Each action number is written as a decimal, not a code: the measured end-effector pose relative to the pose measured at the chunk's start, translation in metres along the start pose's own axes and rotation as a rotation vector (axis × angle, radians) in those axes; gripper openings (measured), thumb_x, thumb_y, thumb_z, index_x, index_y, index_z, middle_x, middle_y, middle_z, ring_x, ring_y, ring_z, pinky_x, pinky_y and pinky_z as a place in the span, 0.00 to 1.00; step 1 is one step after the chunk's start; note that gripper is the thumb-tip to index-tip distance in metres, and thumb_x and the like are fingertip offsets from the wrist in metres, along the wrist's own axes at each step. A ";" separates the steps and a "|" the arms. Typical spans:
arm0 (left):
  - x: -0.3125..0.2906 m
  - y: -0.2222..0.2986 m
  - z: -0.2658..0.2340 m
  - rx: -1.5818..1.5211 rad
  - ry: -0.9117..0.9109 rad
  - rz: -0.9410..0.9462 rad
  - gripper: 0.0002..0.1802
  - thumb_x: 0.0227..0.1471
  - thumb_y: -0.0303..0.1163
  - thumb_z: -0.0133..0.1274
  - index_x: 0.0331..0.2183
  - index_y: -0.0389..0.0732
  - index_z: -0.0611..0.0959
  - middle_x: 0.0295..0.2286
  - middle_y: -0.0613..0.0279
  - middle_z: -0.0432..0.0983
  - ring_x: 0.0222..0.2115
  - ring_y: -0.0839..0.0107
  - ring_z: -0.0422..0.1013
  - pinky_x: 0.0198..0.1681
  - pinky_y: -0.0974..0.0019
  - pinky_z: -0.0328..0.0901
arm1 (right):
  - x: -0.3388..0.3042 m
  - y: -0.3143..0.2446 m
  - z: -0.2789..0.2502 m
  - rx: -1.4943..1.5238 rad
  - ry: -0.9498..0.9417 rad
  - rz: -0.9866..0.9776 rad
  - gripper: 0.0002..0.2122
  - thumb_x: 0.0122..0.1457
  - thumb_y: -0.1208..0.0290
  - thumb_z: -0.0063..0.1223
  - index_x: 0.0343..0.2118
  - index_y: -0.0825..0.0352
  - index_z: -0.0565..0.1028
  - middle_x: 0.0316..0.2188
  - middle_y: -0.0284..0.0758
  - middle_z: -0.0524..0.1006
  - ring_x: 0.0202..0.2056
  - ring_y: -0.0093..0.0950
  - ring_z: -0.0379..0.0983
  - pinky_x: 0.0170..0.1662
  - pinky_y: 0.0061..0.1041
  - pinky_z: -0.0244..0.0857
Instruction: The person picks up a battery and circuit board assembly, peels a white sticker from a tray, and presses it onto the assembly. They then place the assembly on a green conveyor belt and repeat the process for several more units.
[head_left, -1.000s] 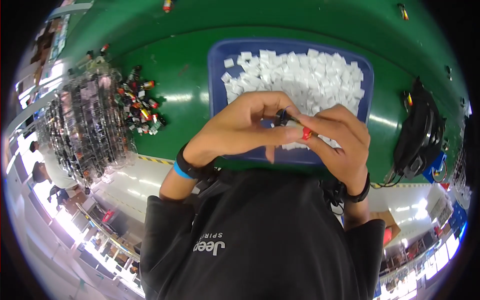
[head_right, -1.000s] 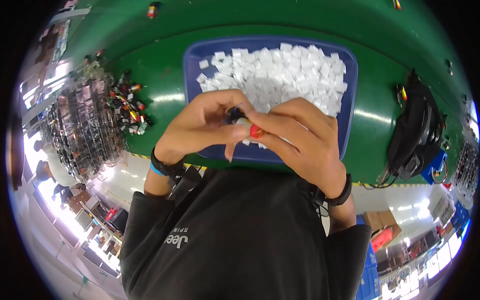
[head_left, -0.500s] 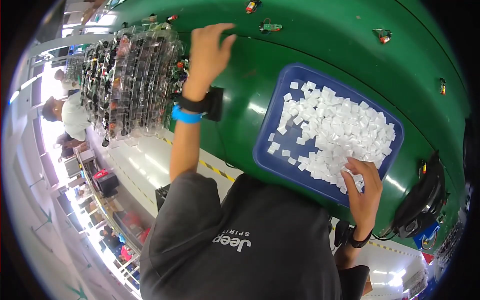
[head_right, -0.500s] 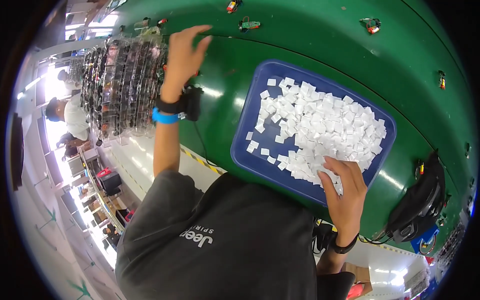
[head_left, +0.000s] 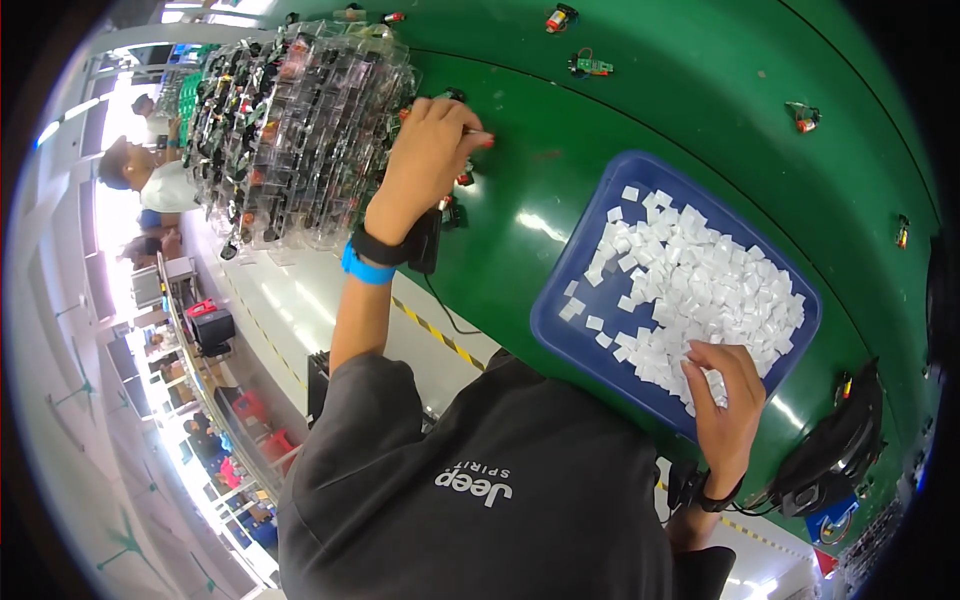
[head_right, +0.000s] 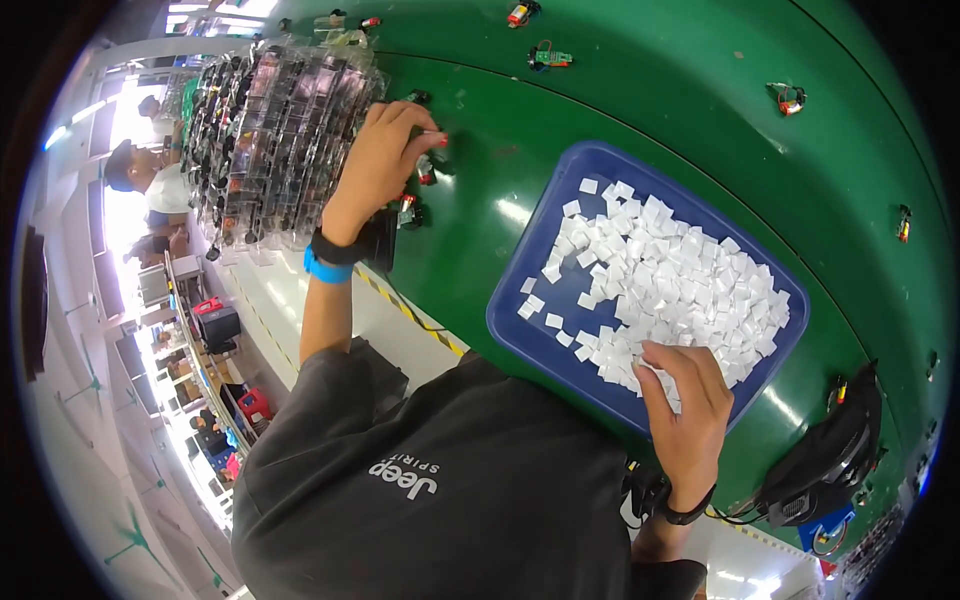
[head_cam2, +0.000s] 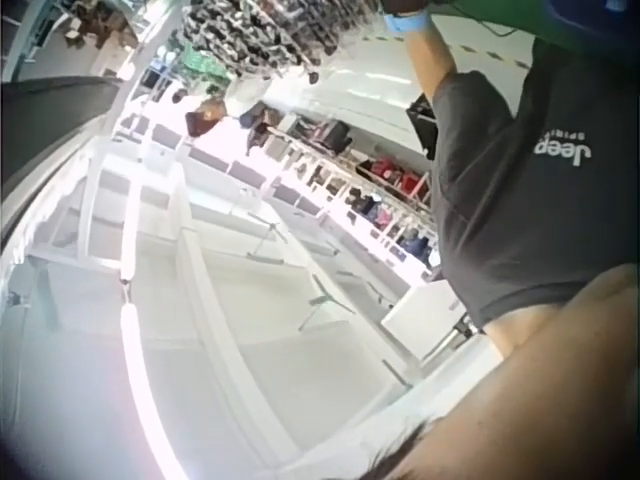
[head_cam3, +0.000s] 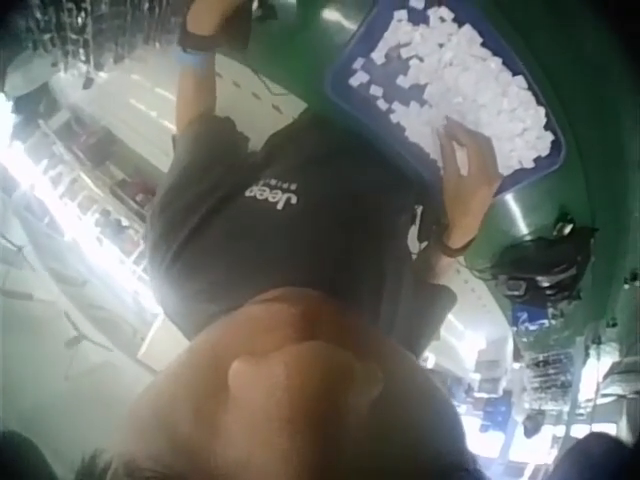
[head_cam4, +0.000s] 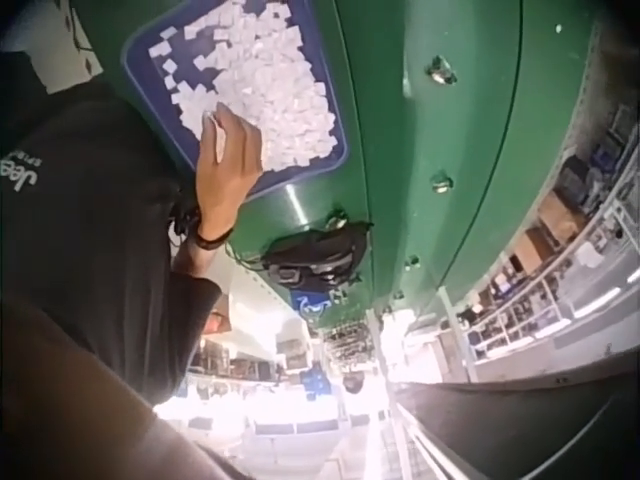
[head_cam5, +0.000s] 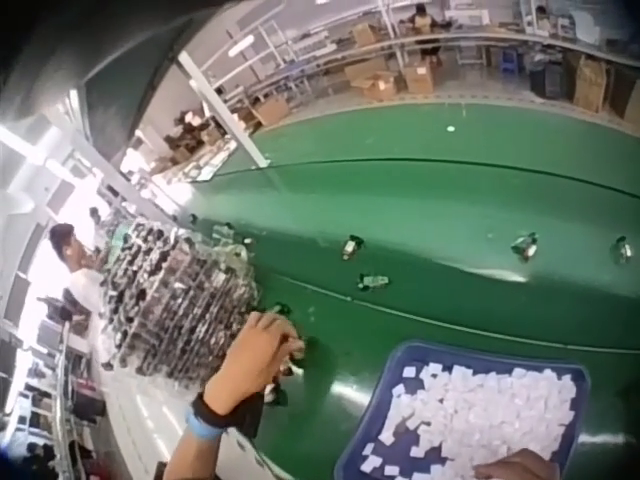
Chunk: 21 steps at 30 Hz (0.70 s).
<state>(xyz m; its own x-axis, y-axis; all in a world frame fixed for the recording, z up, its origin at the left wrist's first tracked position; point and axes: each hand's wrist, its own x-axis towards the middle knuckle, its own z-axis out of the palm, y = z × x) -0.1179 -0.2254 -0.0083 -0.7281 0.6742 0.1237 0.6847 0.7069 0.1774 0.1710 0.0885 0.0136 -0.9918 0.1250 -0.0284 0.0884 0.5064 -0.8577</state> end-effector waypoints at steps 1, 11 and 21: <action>0.002 0.016 -0.008 -0.122 0.027 0.032 0.07 0.54 0.30 0.60 0.34 0.39 0.79 0.40 0.53 0.77 0.41 0.56 0.71 0.44 0.58 0.67 | -0.003 0.000 -0.001 0.013 -0.004 0.003 0.12 0.53 0.84 0.60 0.42 0.71 0.78 0.34 0.39 0.79 0.34 0.30 0.77 0.38 0.26 0.69; -0.005 0.213 0.017 -1.235 -0.506 -0.113 0.05 0.67 0.30 0.45 0.39 0.38 0.71 0.44 0.58 0.78 0.33 0.78 0.71 0.33 0.73 0.66 | 0.009 -0.017 0.028 0.601 0.056 0.434 0.14 0.61 0.80 0.53 0.50 0.71 0.72 0.35 0.36 0.78 0.34 0.24 0.76 0.36 0.22 0.72; -0.002 0.201 0.020 -1.322 -0.502 -0.093 0.13 0.63 0.30 0.51 0.48 0.37 0.76 0.39 0.61 0.78 0.36 0.76 0.72 0.33 0.72 0.67 | 0.002 0.016 0.011 0.841 0.145 0.329 0.10 0.69 0.72 0.46 0.48 0.71 0.72 0.35 0.35 0.76 0.34 0.21 0.74 0.30 0.21 0.74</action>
<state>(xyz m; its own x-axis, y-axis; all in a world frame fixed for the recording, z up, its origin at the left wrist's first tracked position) 0.0216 -0.0807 0.0079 -0.4878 0.8381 -0.2441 -0.1027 0.2227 0.9695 0.1697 0.0871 -0.0059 -0.9022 0.2875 -0.3215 0.2114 -0.3549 -0.9107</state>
